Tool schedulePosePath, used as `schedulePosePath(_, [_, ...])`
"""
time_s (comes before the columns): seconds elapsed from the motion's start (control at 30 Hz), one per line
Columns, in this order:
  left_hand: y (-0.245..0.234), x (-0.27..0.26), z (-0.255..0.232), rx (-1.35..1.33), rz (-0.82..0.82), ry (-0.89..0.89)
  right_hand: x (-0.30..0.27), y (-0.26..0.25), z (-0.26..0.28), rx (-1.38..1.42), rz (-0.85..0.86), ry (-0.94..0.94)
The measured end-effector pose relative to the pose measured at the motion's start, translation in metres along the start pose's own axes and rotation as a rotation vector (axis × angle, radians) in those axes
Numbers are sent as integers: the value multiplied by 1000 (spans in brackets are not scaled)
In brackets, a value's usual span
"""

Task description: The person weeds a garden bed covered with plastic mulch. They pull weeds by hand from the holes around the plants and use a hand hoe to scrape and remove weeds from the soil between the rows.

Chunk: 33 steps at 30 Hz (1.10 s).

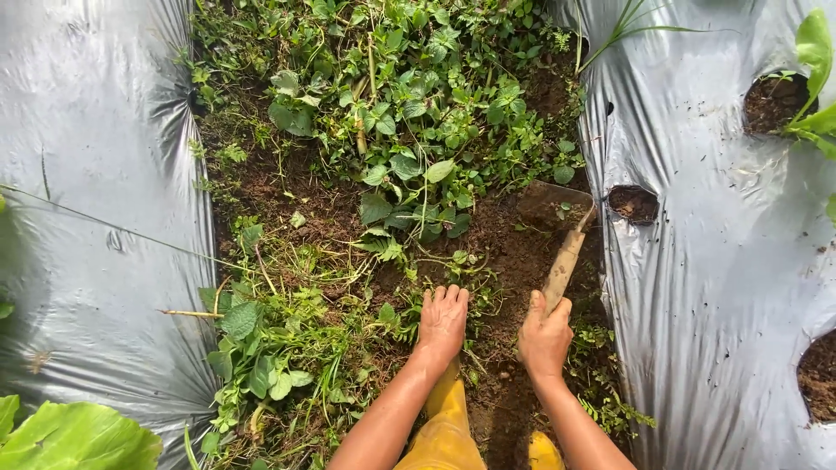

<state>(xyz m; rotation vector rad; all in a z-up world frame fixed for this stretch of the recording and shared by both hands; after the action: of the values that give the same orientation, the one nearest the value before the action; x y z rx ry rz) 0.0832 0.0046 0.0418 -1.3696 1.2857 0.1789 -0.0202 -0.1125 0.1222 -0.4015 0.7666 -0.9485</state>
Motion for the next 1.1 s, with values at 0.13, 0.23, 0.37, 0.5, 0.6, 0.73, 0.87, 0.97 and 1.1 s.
schedulePosePath(0.13, [-5, 3, 2, -21, -18, 19, 2, 4, -2, -256, 139, 23])
schedulePosePath(0.23, [-1, 6, 3, -44, -23, 30, 5, 19, -16, -236, 151, 86])
schedulePosePath(0.37, [11, 4, 6, -97, -122, 73, 0, 42, -46, -227, 107, 134])
schedulePosePath(0.5, [3, -5, 2, -152, 22, -6, -4, 38, -47, -204, 62, 33])
schedulePosePath(0.6, [6, 2, 7, -188, -56, 38, -3, 43, -30, -136, 4, 49])
schedulePosePath(0.73, [-1, -7, 3, -27, 42, -10, 9, 27, -2, 20, 26, 114])
schedulePosePath(0.87, [-37, -25, 1, -66, 106, 63, -2, 12, -23, -81, 314, 136])
schedulePosePath(0.97, [-43, -42, -2, -45, 128, 74, -28, 15, -76, -322, 344, 139])
schedulePosePath(1.1, [-27, -54, -8, 368, 13, 210, -33, 19, -85, -386, 318, 125])
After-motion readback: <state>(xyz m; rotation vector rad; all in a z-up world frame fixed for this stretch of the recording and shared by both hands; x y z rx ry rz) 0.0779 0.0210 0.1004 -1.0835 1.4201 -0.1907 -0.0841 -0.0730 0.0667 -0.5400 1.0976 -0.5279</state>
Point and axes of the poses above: each hand's wrist, its own x-axis towards the middle knuckle, its own y-axis out of the palm, z = x × y, the point moved 1 cm from there along x, towards the middle knuckle
